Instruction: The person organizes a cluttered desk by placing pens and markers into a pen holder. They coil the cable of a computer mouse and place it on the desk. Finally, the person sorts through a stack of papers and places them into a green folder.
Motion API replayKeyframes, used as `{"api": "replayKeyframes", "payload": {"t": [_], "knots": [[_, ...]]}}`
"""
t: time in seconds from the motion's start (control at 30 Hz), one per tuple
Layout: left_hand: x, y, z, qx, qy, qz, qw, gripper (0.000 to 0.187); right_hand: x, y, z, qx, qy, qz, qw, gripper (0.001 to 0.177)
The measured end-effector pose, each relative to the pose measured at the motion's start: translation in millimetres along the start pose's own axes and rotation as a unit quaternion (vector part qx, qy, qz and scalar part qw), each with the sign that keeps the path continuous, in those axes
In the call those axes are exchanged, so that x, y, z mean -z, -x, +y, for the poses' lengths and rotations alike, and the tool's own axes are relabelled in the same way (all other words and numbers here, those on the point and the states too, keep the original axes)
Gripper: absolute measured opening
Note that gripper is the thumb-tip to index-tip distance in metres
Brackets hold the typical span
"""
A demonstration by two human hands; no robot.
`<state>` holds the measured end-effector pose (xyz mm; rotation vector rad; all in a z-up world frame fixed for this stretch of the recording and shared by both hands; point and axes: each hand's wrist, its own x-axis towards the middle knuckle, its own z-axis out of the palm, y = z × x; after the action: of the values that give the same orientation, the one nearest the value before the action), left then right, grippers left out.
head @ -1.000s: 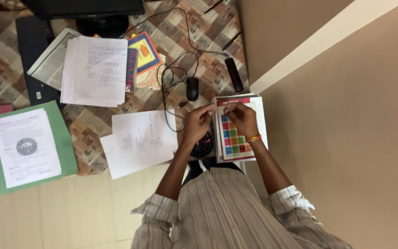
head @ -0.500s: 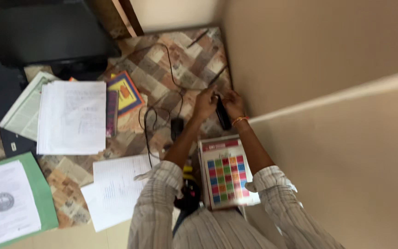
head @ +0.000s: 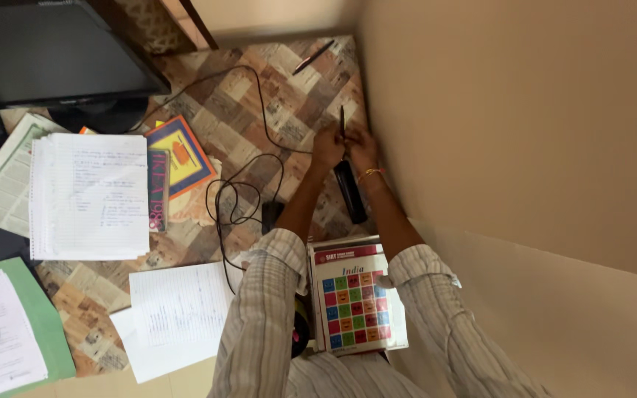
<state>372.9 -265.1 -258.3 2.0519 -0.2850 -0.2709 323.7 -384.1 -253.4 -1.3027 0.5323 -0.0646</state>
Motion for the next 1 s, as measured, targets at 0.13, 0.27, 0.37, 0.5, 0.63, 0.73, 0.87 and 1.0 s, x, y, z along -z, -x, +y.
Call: {"api": "replayKeyframes", "payload": {"t": [0.13, 0.27, 0.37, 0.5, 0.63, 0.73, 0.87, 1.0], "knots": [[34, 13, 35, 0.017, 0.064, -0.008, 0.998, 0.034, -16, 24, -30, 0.000, 0.071, -0.012, 0.997, 0.042], [78, 56, 79, 0.023, 0.152, 0.001, 0.988, 0.051, -32, 69, -62, 0.078, 0.090, 0.018, 0.993, 0.035], [114, 92, 108, -0.003, 0.159, -0.002, 0.987, 0.048, -40, 115, -95, 0.120, 0.120, -0.003, 0.985, 0.034], [160, 168, 135, -0.045, 0.217, -0.010, 0.975, 0.039, -53, 196, -125, 0.153, 0.063, -0.082, 0.983, 0.028], [205, 256, 169, -0.071, 0.162, -0.014, 0.984, 0.026, -66, 291, -143, 0.076, 0.092, -0.108, 0.987, 0.020], [228, 319, 188, -0.034, 0.186, -0.023, 0.982, 0.023, -80, 360, -153, 0.132, 0.146, -0.101, 0.975, 0.022], [246, 386, 195, -0.044, 0.199, -0.018, 0.979, 0.023, -93, 429, -162, 0.176, 0.294, -0.082, 0.936, 0.025], [254, 432, 182, 0.021, 0.120, -0.038, 0.992, 0.030, -99, 465, -144, 0.214, 0.299, -0.103, 0.924, 0.027]]}}
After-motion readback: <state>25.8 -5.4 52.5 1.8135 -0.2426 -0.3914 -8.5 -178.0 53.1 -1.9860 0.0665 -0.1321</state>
